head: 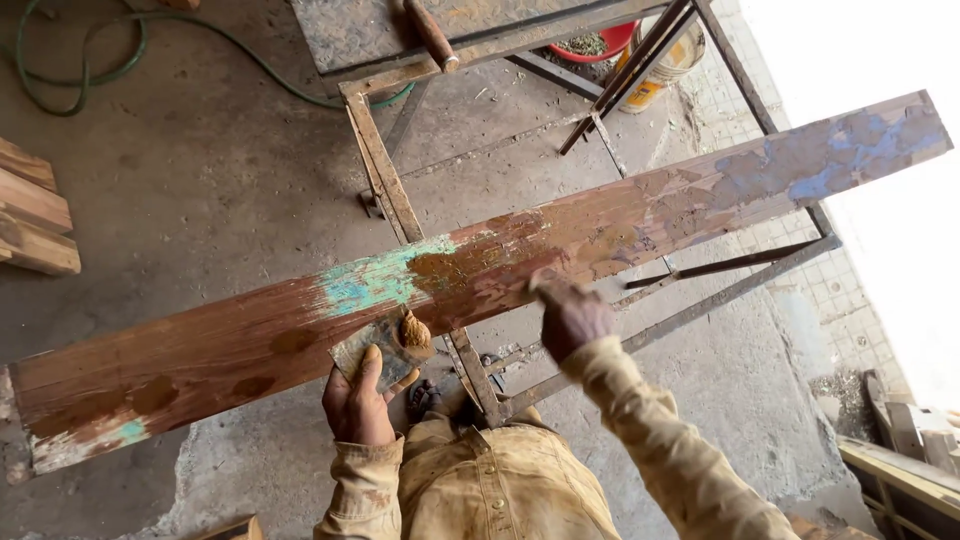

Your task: The person is applying wood filler to a long wooden plank to repair cracks and holes, then smoothing and sanding it.

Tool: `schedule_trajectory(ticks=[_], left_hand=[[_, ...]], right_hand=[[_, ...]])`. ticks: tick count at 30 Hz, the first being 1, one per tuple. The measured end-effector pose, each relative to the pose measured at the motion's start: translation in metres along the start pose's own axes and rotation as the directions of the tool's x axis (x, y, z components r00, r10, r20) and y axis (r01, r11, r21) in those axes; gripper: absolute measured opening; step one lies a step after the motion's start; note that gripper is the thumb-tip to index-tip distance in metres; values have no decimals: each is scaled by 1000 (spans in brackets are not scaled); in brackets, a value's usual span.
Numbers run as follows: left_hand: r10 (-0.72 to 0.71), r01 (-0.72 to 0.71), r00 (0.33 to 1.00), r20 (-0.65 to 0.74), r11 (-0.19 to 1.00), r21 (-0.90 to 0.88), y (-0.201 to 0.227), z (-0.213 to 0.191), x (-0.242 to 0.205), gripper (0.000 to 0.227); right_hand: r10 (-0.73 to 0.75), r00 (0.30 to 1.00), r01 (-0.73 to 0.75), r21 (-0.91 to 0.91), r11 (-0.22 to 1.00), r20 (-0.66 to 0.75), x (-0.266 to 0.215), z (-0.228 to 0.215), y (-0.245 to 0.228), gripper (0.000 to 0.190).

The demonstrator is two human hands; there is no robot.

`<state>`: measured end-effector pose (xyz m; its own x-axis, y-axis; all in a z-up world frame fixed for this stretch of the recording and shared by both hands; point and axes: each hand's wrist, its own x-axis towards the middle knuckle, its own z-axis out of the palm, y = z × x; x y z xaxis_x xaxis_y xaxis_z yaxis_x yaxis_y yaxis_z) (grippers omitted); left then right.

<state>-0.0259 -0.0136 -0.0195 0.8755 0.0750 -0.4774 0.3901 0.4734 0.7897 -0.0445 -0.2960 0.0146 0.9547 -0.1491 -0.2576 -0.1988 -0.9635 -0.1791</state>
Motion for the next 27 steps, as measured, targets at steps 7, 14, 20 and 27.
schedule_trajectory(ticks=[7, 14, 20, 27], left_hand=[[7, -7, 1000, -17, 1000, -7, 1, -7, -1, 31], [9, -9, 1000, 15, 1000, -26, 4, -10, 3, 30], [8, -8, 1000, 1, 1000, -26, 9, -2, 4, 30], [-11, 11, 1000, 13, 1000, -23, -1, -2, 4, 29]], right_hand=[[-302, 944, 294, -79, 953, -133, 2, 16, 14, 36], [-461, 874, 417, -251, 873, -151, -7, 26, 26, 46], [-39, 999, 39, -57, 998, 6, 19, -18, 12, 39], [-99, 984, 104, -25, 994, 151, 10, 0, -15, 41]])
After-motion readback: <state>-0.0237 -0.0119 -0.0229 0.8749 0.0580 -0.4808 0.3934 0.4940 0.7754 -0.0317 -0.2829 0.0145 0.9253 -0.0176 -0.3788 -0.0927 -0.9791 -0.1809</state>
